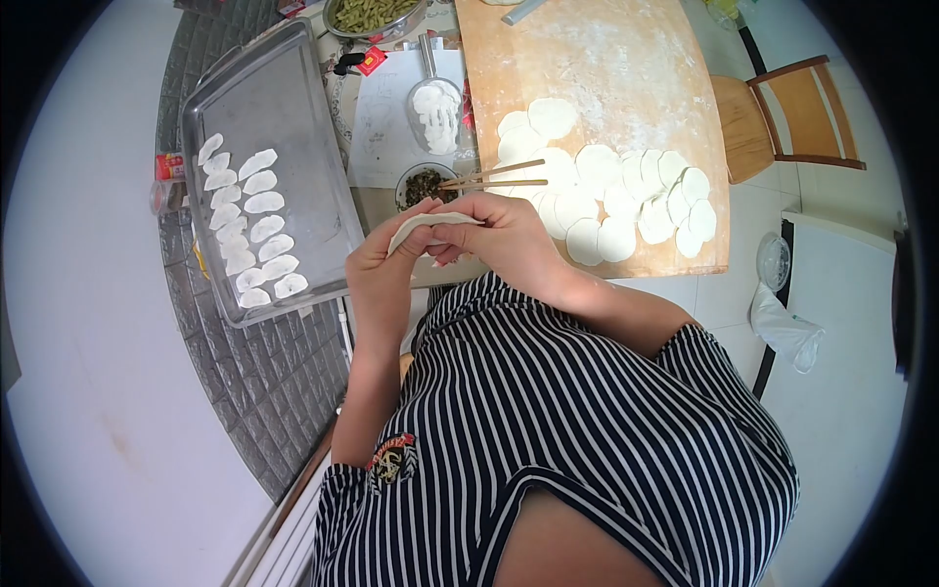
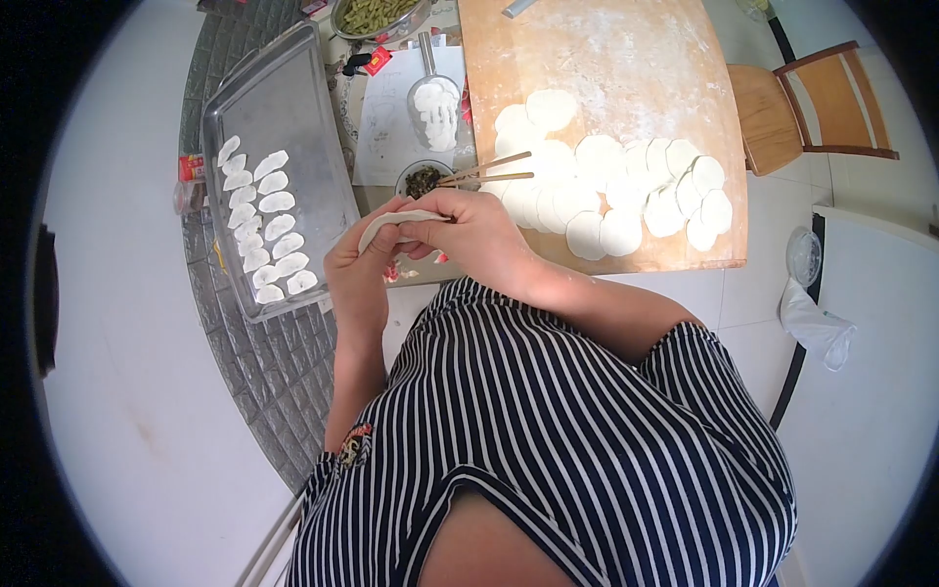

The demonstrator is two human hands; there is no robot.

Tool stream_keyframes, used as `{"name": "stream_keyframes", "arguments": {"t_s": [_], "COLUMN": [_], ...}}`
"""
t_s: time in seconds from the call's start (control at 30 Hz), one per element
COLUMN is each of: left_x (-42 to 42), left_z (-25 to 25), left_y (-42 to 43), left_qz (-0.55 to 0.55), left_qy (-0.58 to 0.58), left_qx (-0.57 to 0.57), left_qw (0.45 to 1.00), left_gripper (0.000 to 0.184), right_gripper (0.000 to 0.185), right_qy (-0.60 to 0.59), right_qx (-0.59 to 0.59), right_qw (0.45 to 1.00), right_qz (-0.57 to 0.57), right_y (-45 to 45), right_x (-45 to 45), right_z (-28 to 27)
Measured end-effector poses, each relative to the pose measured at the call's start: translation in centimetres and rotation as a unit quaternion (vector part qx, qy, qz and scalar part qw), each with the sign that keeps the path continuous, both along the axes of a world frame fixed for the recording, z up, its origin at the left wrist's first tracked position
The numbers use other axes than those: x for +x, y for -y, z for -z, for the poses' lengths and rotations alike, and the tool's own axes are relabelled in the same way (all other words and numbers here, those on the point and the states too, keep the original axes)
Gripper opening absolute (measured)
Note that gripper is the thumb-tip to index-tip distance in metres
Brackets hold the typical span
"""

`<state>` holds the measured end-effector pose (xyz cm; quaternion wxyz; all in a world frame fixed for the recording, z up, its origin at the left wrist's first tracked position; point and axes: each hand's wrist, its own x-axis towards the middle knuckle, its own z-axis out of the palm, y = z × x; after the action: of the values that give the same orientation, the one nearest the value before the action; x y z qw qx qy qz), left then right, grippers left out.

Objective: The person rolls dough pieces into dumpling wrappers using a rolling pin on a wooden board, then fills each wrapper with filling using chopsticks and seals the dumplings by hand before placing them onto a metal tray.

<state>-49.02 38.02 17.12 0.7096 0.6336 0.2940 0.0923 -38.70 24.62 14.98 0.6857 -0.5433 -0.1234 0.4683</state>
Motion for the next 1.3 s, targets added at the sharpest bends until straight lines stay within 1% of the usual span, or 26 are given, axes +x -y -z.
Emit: {"name": "stream_keyframes", "arguments": {"t_s": [0.13,0.2,0.23,0.3,0.33,0.4,0.47,0.5,0.53,0.6,0.63,0.7,0.73,0.8,0.87,0.9,0.93,0.97,1.0,1.03,1.1,1.23,1.3], "left_x": [-0.1,-0.2,-0.2,-0.4,-0.4,-0.5,-0.6,-0.6,-0.7,-0.9,-0.9,-0.7,-0.5,-0.2,-0.3,-0.1,0.2,0.6,0.9,0.6,-0.3,-0.5,-0.7], "left_z": [0.1,-0.2,-0.1,0.4,0.5,0.6,0.4,0.4,0.6,1.0,1.1,1.2,1.1,0.7,0.8,0.4,0.0,-0.7,-1.2,-0.8,0.3,1.2,1.7], "left_y": [-0.2,-0.2,-0.4,-1.0,-1.1,-1.3,-1.6,-1.6,-1.8,-2.0,-2.0,-1.8,-1.5,-0.9,-0.9,-0.7,-0.2,0.5,0.9,0.6,-0.2,-0.6,-1.1], "left_qz": [0.005,-0.008,-0.008,-0.016,-0.016,-0.02,-0.039,-0.058,-0.058,-0.023,-0.023,-0.044,-0.043,-0.014,0.001,0.016,0.016,-0.024,-0.064,-0.064,0.005,-0.021,-0.042], "left_qy": [0.02,0.016,0.016,0.029,0.03,0.06,0.053,0.046,0.046,0.064,0.064,0.066,0.066,0.066,0.049,0.031,0.031,0.016,0.002,0.001,-0.011,-0.006,-0.014], "left_qx": [0.0,0.021,0.021,-0.038,-0.038,-0.085,-0.098,-0.111,-0.112,-0.129,-0.129,-0.165,-0.166,-0.12,-0.105,-0.09,-0.09,-0.074,-0.058,-0.058,-0.051,-0.041,-0.083], "left_qw": [1.0,1.0,1.0,0.999,0.999,0.994,0.993,0.991,0.991,0.989,0.989,0.983,0.983,0.991,0.993,0.995,0.995,0.997,0.996,0.996,0.999,0.999,0.996], "left_gripper": [0.03,0.03,0.03,0.032,0.032,0.033,0.035,0.036,0.036,0.039,0.039,0.038,0.038,0.036,0.034,0.032,0.032,0.03,0.028,0.028,0.026,0.024,0.02], "right_gripper": [0.027,0.028,0.024,0.021,0.023,0.024,0.023,0.023,0.023,0.022,0.023,0.024,0.025,0.027,0.024,0.024,0.024,0.025,0.025,0.025,0.025,0.024,0.024], "right_qy": [0.007,0.008,0.01,0.013,0.013,0.013,-0.03,-0.03,-0.042,-0.055,-0.059,-0.063,-0.057,-0.051,-0.045,-0.045,-0.018,0.009,0.009,0.028,0.046,0.049,0.044], "right_qx": [0.0,0.005,0.002,-0.002,0.003,0.007,0.006,0.006,0.0,-0.006,0.001,0.007,0.028,0.049,0.009,0.009,-0.01,-0.029,-0.029,-0.026,-0.022,-0.023,-0.016], "right_qw": [1.0,1.0,1.0,1.0,1.0,1.0,0.999,0.999,0.999,0.998,0.998,0.998,0.998,0.997,0.998,0.998,0.999,0.999,0.999,0.999,0.999,0.998,0.998], "right_qz": [0.0,0.003,-0.001,-0.005,-0.005,-0.005,0.011,0.011,0.012,0.012,0.014,0.018,0.013,0.007,-0.04,-0.039,-0.033,-0.028,-0.027,-0.022,-0.015,-0.022,-0.033], "right_y": [0.0,0.0,0.0,0.0,0.0,0.1,0.1,0.1,0.1,0.2,0.3,0.2,-0.1,-0.2,-0.2,-0.3,-0.3,-0.3,-0.3,-0.2,-0.1,0.0,0.1], "right_x": [0.0,0.1,0.1,0.1,0.2,0.4,0.6,0.7,0.8,0.8,0.8,0.7,0.5,0.3,0.1,0.1,0.1,0.2,0.2,0.3,0.2,0.4,0.7], "right_z": [0.1,0.0,-0.2,-0.4,-0.3,-0.5,-0.6,-0.5,-0.2,0.1,0.1,0.4,0.8,0.9,0.6,0.6,0.7,0.8,0.8,0.9,1.1,1.0,0.8]}}
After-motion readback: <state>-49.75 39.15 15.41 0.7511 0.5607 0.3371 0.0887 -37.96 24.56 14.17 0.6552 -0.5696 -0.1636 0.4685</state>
